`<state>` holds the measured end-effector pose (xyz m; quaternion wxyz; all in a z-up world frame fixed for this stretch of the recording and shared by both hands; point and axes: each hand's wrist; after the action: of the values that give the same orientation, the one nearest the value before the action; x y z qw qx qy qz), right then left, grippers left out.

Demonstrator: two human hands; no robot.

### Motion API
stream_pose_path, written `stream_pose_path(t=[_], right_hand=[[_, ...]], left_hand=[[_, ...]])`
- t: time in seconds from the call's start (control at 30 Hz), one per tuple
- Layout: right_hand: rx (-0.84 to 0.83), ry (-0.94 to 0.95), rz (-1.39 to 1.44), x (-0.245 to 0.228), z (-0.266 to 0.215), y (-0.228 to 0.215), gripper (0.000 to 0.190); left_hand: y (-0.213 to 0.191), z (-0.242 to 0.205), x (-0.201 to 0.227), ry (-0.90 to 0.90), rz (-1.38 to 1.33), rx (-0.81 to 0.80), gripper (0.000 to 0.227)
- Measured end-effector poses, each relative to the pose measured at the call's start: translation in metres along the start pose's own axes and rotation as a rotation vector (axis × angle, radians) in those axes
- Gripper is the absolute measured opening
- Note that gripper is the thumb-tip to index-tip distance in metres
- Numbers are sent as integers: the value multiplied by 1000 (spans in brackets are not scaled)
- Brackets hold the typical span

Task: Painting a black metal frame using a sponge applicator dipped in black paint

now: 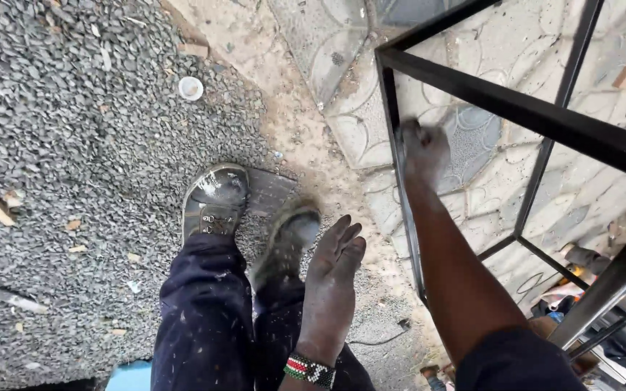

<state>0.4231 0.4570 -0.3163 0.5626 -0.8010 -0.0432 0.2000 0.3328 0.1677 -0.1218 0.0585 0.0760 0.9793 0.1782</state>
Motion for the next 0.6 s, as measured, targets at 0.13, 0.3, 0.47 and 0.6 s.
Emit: stream_pose_path(t=[0.13, 0.3, 0.47, 0.6], right_hand=[[-54, -127, 51, -101, 37, 36, 26], [101, -47, 9, -73, 48, 67, 22], [57, 28, 62, -32, 19, 51, 20], [-74, 175, -3, 30, 0, 37, 37]], left_hand=[[-1, 0, -10, -38, 55, -11, 77], [9, 5, -23, -34, 68, -20, 82], [29, 16, -53, 7, 125, -12, 81], [49, 36, -89, 58, 201, 3, 80]])
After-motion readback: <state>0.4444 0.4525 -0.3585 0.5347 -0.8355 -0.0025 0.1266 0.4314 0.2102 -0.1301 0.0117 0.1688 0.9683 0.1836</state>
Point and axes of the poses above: each hand's wrist, its own z-axis towards the middle knuckle, its own y-axis out of the palm, x = y × z, and after that the axes turned 8 degrees about -y, right-handed
